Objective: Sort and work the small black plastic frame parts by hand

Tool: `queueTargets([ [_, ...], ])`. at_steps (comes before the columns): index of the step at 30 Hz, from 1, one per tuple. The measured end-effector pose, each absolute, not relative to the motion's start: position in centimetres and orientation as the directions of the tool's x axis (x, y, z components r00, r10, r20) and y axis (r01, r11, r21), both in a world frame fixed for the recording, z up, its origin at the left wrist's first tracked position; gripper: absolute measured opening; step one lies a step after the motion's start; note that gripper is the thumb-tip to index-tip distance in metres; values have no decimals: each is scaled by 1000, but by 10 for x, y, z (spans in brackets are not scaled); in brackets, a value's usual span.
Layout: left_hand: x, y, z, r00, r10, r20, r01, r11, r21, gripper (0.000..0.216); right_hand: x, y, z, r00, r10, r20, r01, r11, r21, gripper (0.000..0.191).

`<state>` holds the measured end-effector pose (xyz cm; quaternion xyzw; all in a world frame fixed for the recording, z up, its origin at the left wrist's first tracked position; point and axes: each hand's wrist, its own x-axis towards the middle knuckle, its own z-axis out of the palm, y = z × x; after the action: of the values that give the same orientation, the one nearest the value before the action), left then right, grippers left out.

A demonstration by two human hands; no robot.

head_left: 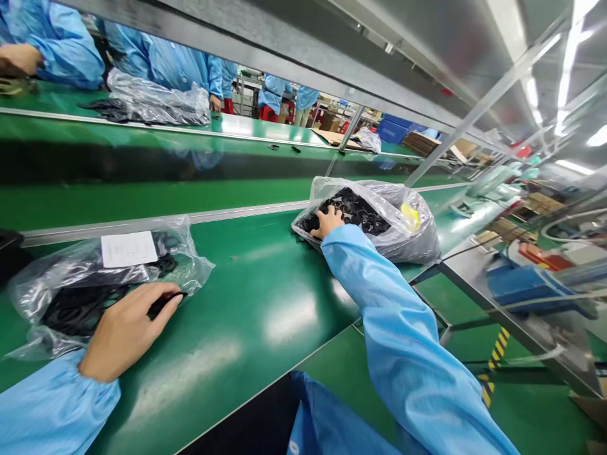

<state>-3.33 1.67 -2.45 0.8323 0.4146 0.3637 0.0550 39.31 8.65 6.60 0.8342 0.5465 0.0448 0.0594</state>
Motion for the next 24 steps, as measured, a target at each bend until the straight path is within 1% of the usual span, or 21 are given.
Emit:
queueTargets([
  [3,-35,18,-27,386,751,536,649,-634,422,27,393,83,60,331,943,33,934,-332,128,50],
  [8,-33,18,-23,370,787,494,644,-600,474,30,405,73,54,244,961,133,967,-252,47,52],
  [12,-33,18,-21,374,793,481,642,-596,483,30,420,75,57,221,949,226,975,-219,-37,54],
  [16,-34,19,-24,373,784,497,636,-606,478,28,431,77,56,217,927,305,976,-201,-83,49],
  [19,-35,20,-27,373,776,508,636,-613,469,27,434,76,54,217,918,332,976,-202,-81,46],
  [22,-36,20,-29,364,790,494,654,-594,468,26,433,73,53,205,934,293,979,-200,-48,38],
  [24,-37,20,-30,356,802,480,666,-578,472,26,429,70,53,187,948,258,982,-191,-11,37],
])
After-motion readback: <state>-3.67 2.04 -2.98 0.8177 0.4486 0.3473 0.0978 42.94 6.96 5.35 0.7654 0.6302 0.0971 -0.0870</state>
